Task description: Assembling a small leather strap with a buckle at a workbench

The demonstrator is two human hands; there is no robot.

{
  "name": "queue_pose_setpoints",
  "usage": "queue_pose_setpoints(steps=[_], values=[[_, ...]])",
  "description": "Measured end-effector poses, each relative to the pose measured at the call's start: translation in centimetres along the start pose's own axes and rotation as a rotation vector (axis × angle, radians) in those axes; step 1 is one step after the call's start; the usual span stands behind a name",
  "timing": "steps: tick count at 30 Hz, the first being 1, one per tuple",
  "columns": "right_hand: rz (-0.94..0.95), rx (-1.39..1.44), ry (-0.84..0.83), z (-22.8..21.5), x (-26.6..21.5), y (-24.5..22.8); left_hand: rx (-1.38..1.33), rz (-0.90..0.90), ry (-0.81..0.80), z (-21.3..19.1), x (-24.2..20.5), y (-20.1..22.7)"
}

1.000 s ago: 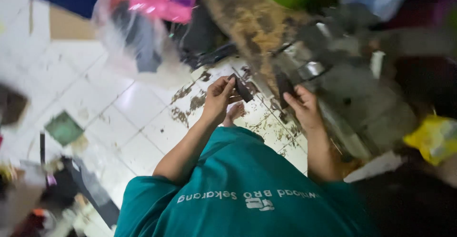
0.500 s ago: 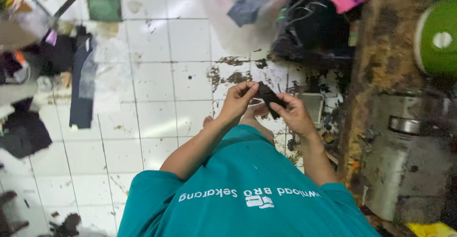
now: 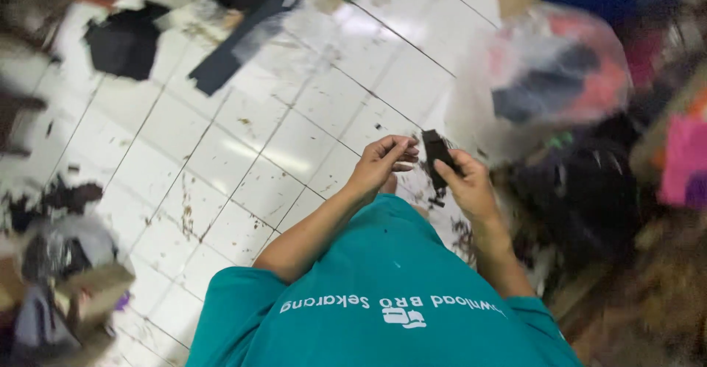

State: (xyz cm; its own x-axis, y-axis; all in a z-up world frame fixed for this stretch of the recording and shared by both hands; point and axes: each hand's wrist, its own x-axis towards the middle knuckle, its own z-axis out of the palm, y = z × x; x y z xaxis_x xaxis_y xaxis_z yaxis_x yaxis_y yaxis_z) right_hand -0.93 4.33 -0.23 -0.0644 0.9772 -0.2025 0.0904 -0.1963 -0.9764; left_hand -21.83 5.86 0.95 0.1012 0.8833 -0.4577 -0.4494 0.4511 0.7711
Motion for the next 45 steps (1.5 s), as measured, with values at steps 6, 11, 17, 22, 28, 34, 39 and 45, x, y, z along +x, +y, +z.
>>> queue_pose_setpoints(steps=[6, 11, 17, 22, 28, 34, 39, 45], values=[[-0.045, 0.094, -0.372, 14.4, 6.8, -6.2, -0.097, 0.293, 0.168, -9.5, -1.7, 4.5], [-0.05, 0.072, -0.601, 28.2, 10.7, -5.6, -0.162, 0.493, 0.432, -21.2, -2.0, 6.5], [-0.018, 0.071, -0.791, 49.4, 10.6, -9.6, -0.207, 0.543, 0.648, -36.4, -7.7, 17.0], [-0.057, 0.032, -0.911, 64.5, 10.0, -12.9, -0.204, 0.568, 0.775, -48.3, -11.5, 24.5], [-0.081, -0.037, -1.043, 79.1, 11.6, -12.6, -0.282, 0.583, 0.919, -59.9, -13.2, 29.5], [-0.104, -0.048, -1.117, 93.6, 15.6, -11.6, -0.317, 0.562, 1.004, -72.2, -12.9, 35.1], [-0.17, -0.026, -1.181, 107.9, 20.3, -11.3, -0.319, 0.541, 1.078, -83.1, -12.7, 42.8], [-0.158, -0.051, -1.348, 124.1, 23.0, -13.7, -0.376, 0.616, 1.156, -95.9, -13.1, 48.5]])
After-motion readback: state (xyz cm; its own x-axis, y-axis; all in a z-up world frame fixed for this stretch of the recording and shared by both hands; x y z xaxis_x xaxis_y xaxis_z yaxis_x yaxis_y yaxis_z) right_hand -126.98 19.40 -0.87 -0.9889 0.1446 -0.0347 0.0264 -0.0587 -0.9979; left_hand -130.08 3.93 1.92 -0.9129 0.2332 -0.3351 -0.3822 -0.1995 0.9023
